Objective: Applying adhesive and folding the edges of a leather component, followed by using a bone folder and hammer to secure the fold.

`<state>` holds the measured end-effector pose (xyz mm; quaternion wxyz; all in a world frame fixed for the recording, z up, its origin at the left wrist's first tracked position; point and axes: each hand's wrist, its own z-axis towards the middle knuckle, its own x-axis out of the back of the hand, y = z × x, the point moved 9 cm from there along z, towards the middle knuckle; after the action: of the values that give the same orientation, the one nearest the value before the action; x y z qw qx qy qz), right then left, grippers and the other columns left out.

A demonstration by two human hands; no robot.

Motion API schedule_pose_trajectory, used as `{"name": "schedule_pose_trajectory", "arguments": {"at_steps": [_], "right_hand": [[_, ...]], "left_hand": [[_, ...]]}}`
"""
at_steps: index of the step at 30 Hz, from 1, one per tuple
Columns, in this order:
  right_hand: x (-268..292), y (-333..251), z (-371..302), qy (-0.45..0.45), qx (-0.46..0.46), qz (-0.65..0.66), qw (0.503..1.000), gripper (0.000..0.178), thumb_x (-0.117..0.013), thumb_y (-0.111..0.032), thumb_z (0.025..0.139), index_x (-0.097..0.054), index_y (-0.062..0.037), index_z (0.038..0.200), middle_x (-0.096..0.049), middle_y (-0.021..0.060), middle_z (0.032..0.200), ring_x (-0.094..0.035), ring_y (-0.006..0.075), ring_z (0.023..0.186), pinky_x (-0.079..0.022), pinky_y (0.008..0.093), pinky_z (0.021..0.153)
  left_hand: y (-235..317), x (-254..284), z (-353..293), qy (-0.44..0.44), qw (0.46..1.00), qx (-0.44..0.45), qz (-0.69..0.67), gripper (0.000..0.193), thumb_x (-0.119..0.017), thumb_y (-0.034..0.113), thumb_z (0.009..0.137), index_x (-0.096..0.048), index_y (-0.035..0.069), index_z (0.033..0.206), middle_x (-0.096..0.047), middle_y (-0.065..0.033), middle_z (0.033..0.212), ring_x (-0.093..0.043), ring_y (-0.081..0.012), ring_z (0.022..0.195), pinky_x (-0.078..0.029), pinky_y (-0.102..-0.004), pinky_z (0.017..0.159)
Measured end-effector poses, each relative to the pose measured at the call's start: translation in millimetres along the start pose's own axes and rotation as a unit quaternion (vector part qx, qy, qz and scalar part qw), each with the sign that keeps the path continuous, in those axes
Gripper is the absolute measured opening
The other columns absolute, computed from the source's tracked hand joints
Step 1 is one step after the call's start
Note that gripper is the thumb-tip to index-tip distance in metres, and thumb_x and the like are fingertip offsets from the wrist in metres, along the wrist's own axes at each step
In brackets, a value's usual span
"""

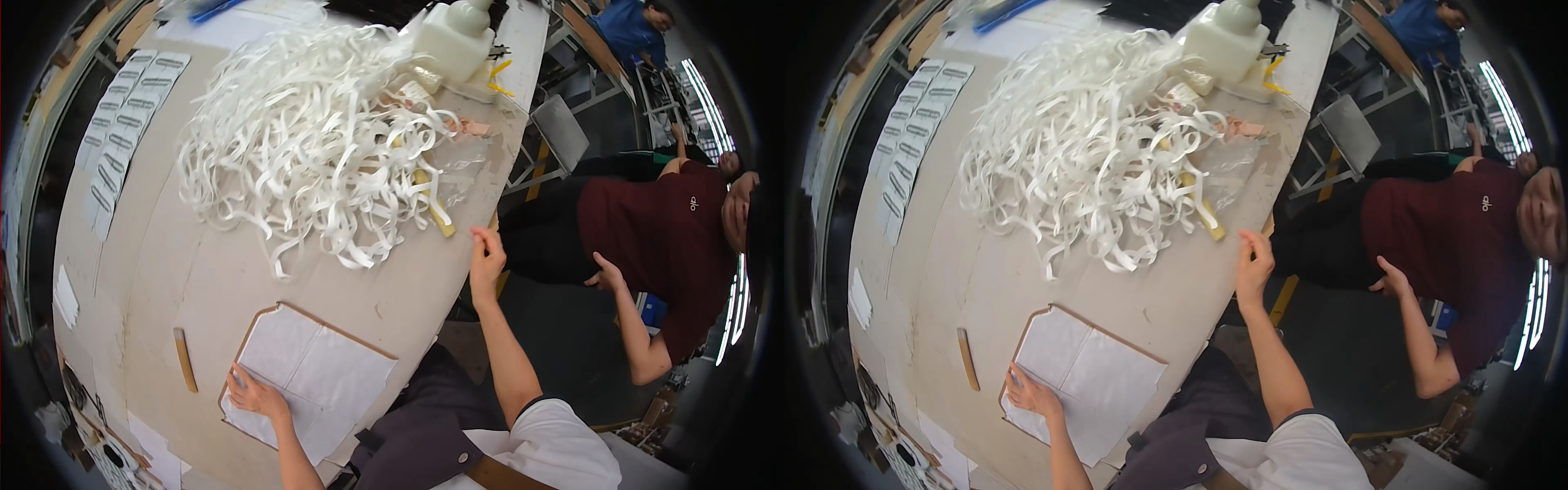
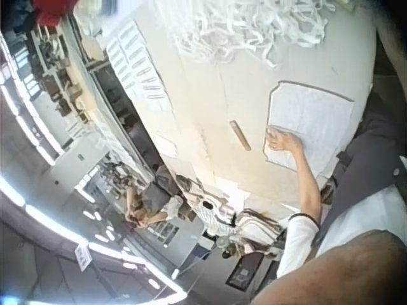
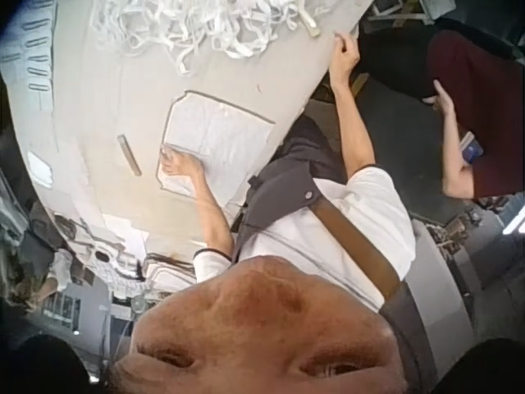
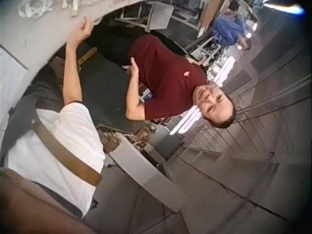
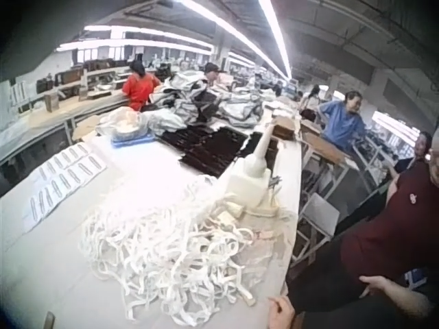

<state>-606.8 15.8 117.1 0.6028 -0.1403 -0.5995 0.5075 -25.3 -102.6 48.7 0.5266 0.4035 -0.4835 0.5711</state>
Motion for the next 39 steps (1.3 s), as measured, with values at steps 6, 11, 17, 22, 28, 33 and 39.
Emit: {"name": "schedule_pose_trajectory", "arguments": {"at_steps": [6, 11, 17, 22, 28, 33, 39], "right_hand": [[-32.5, -12.8, 66.9, -0.126, 0.08, -0.002, 0.989, 0.01, -0.067, -0.001, 0.088, -0.071, 0.0001, 0.097, -0.067, 0.0117, 0.09, -0.068, 0.024, 0.079, -0.053, 0.0332, 0.071], [-107.9, 8.9, 62.4, -0.25, -0.015, -0.07, 0.966, 0.021, -0.071, -0.012, 0.084, -0.068, -0.0021, 0.103, -0.069, 0.0161, 0.095, -0.07, 0.0341, 0.084, -0.055, 0.0425, 0.075], [-110.3, 2.1, 76.8, -0.249, -0.024, -0.08, 0.965, 0.03, -0.069, -0.014, 0.083, -0.062, -0.0026, 0.11, -0.068, 0.0213, 0.101, -0.066, 0.0475, 0.091, -0.052, 0.053, 0.08], [-10.0, -80.9, 77.2, -0.167, 0.136, -0.261, 0.941, 0.025, -0.065, -0.006, 0.087, -0.058, -0.0035, 0.111, -0.064, 0.019, 0.103, -0.068, 0.0439, 0.084, -0.054, 0.0535, 0.071], [77.0, -101.2, 82.1, -0.082, 0.151, -0.44, 0.882, 0.027, -0.066, -0.005, 0.089, -0.056, -0.0025, 0.114, -0.061, 0.0159, 0.107, -0.068, 0.041, 0.087, -0.054, 0.0502, 0.07], [132.0, -51.2, 12.7, -0.111, -0.074, 0.079, 0.988, 0.02, -0.061, -0.005, 0.1, -0.058, -0.0007, 0.119, -0.053, 0.0008, 0.078, -0.047, 0.004, 0.052, -0.037, 0.0186, 0.047], [1.2, -124.2, -136.9, -0.254, -0.129, 0.259, 0.923, 0.014, -0.059, -0.004, 0.101, -0.052, -0.0026, 0.113, -0.051, 0.0015, 0.078, -0.05, 0.0073, 0.056, -0.043, 0.0229, 0.053]], "left_hand": [[3.3, -7.8, 2.4, -0.013, 0.997, 0.054, -0.043, 0.052, -0.051, -0.002, 0.098, -0.053, 0.012, 0.148, -0.055, -0.015, 0.139, -0.052, -0.0323, 0.128, -0.038, -0.048, 0.108], [-1.6, -8.3, 0.3, 0.021, 0.996, 0.074, -0.032, 0.046, -0.047, 0.002, 0.101, -0.054, 0.01, 0.145, -0.057, -0.0151, 0.135, -0.052, -0.0328, 0.126, -0.04, -0.0463, 0.104], [-2.5, -12.8, 2.1, 0.03, 0.993, 0.058, -0.101, 0.045, -0.046, 0.001, 0.101, -0.057, 0.009, 0.144, -0.057, -0.0151, 0.135, -0.053, -0.0323, 0.125, -0.04, -0.046, 0.103], [4.8, -0.1, 2.2, 0.054, 0.994, 0.055, -0.078, 0.047, -0.049, -0.002, 0.099, -0.058, 0.009, 0.143, -0.056, -0.0156, 0.135, -0.053, -0.0321, 0.124, -0.041, -0.046, 0.102], [-4.3, 0.0, -0.9, 0.059, 0.993, 0.065, -0.083, 0.05, -0.053, -0.005, 0.093, -0.059, 0.008, 0.142, -0.056, -0.015, 0.135, -0.052, -0.0323, 0.125, -0.038, -0.0469, 0.104], [4.7, -3.0, 0.4, 0.063, 0.987, 0.074, -0.128, 0.057, -0.053, -0.007, 0.086, -0.061, 0.009, 0.14, -0.055, -0.0126, 0.134, -0.05, -0.0302, 0.128, -0.035, -0.0489, 0.109], [-5.3, -2.6, -3.1, 0.077, 0.981, 0.104, -0.145, 0.059, -0.056, -0.003, 0.083, -0.064, 0.013, 0.139, -0.053, -0.0095, 0.136, -0.045, -0.0274, 0.133, -0.029, -0.0519, 0.116]]}}
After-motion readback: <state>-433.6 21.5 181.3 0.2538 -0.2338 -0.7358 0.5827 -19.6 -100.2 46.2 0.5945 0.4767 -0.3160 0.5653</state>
